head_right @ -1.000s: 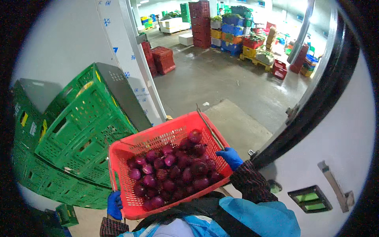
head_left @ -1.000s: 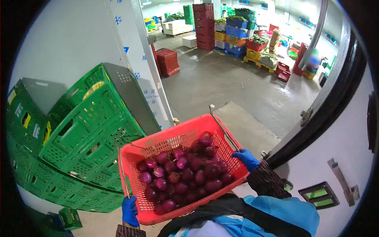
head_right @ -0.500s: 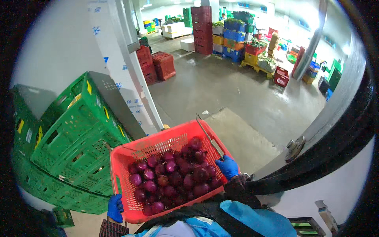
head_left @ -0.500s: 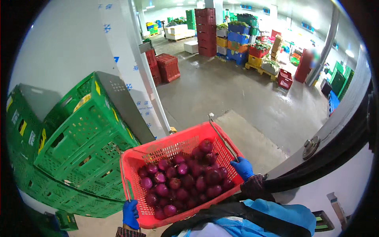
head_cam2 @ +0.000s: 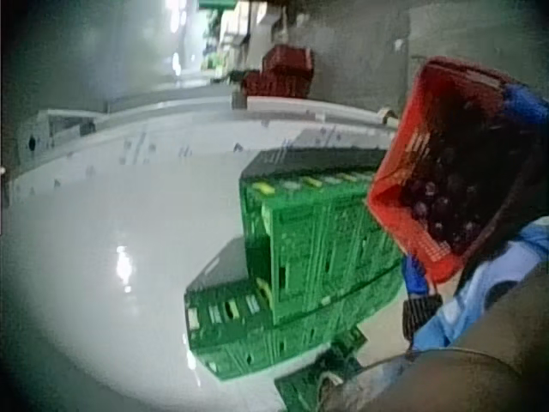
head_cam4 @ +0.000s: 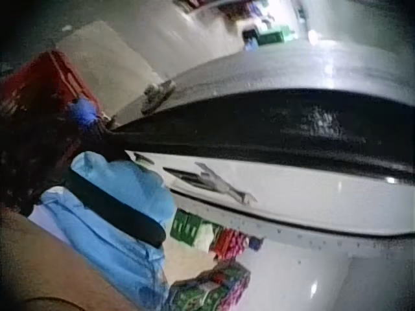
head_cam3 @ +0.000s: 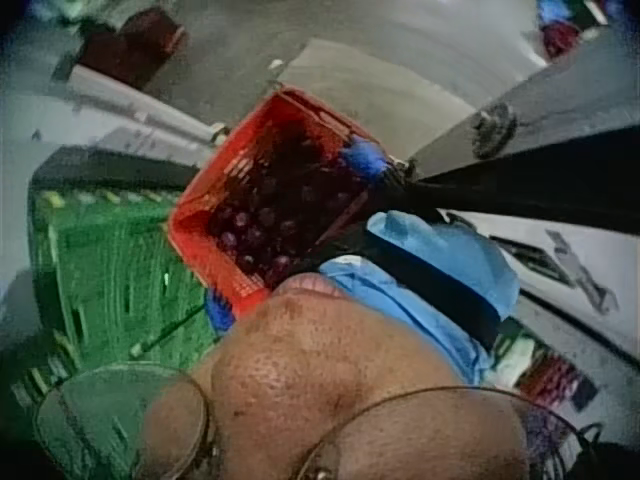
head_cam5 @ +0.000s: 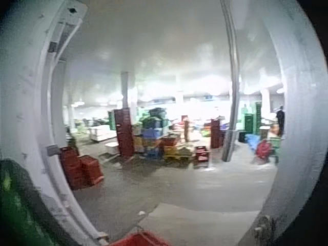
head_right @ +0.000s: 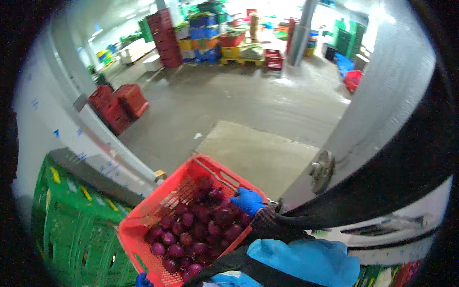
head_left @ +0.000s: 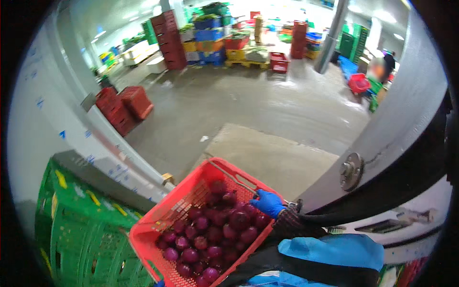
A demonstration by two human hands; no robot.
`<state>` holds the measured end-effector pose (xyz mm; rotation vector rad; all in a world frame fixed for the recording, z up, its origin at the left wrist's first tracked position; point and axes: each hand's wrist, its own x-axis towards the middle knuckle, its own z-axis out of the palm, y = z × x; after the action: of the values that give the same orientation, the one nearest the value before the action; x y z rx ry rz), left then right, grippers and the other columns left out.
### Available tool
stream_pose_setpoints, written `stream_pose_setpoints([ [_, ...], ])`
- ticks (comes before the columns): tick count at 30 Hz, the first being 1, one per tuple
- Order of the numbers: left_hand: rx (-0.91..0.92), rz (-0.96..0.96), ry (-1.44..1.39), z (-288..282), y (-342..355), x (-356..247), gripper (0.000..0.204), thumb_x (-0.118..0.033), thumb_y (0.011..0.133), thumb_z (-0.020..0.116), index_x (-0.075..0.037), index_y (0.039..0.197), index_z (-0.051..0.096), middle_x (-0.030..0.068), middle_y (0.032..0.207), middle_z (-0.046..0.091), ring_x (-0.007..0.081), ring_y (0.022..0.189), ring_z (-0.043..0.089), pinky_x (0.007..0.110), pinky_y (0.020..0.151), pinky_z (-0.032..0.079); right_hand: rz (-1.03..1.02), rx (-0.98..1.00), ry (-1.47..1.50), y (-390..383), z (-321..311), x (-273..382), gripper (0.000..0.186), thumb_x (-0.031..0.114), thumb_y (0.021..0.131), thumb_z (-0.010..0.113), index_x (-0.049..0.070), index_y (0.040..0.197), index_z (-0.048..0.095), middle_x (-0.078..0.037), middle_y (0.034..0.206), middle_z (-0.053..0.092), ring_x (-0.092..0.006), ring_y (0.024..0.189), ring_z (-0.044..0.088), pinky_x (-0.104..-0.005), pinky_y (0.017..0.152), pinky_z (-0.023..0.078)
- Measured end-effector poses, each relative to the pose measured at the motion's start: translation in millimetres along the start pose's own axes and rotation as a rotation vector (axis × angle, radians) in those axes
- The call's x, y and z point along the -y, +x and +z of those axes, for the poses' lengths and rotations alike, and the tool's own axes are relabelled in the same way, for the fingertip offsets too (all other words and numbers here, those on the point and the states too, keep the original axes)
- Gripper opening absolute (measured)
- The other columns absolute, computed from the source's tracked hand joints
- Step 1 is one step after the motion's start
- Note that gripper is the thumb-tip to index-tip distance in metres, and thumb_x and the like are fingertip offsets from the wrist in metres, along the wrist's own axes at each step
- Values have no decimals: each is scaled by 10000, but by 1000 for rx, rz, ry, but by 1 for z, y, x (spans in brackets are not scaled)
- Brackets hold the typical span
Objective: Carrying a basket of red onions to a scale and weighing them.
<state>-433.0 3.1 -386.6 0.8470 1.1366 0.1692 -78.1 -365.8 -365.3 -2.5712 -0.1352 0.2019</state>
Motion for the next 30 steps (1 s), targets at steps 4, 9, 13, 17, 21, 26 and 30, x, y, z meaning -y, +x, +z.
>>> stream_pose_setpoints([
  [4, 111, 4, 30, -17, 52, -5, 209, -240, 898, 437, -164, 1026, 583, -63, 559, 407, 63, 426, 329, 219, 361, 264, -24, 31, -8, 4, 7, 0, 440, 469, 742, 591, 88, 962, 570, -175, 882, 628, -347, 840, 603, -438, 727, 468],
  [9, 264, 25, 94, 31, 109, -2, 137, -237, 879, 463, -174, 962, 552, -71, 548, 390, 56, 413, 318, 213, 354, 252, 36, 12, -36, 4, 17, -13, 474, 486, 741, 590, 90, 998, 547, -177, 876, 627, -349, 833, 605, -445, 721, 467],
  [13, 331, 57, 147, 62, 138, 1, 82, -235, 863, 484, -183, 910, 526, -77, 539, 377, 50, 403, 309, 208, 349, 243, 61, -21, -58, -1, 26, -20, 415, 445, 775, 593, 93, 991, 557, -149, 818, 630, -311, 798, 615, -410, 693, 473],
  [17, 390, 85, 239, 80, 160, -5, 43, -232, 847, 505, -192, 859, 501, -83, 530, 363, 44, 392, 299, 203, 343, 234, 134, -42, 25, -6, 45, -44, 451, 460, 759, 600, 81, 998, 550, -158, 860, 629, -316, 827, 611, -415, 711, 469],
  [21, 446, 148, 317, 115, 165, -27, 63, -230, 832, 526, -200, 807, 476, -89, 521, 350, 39, 382, 290, 199, 337, 224, 142, -73, 222, -15, 39, -83, 494, 497, 730, 619, 67, 970, 574, -163, 904, 627, -307, 861, 605, -397, 755, 464],
  [26, 505, 206, 411, 166, 125, -42, 129, -227, 812, 552, -211, 743, 444, -97, 510, 333, 31, 369, 279, 193, 330, 212, 212, -182, 405, -53, 5, -144, 374, 382, 757, 634, 45, 916, 606, -150, 864, 630, -258, 822, 609, -346, 737, 459],
  [30, 533, 242, 500, 204, 109, -62, 187, -225, 797, 572, -220, 691, 419, -104, 501, 319, 26, 358, 269, 188, 325, 203, 295, -274, 515, -68, -20, -161, 356, 354, 756, 649, 14, 858, 619, -101, 754, 621, -166, 711, 575, -319, 680, 448],
])
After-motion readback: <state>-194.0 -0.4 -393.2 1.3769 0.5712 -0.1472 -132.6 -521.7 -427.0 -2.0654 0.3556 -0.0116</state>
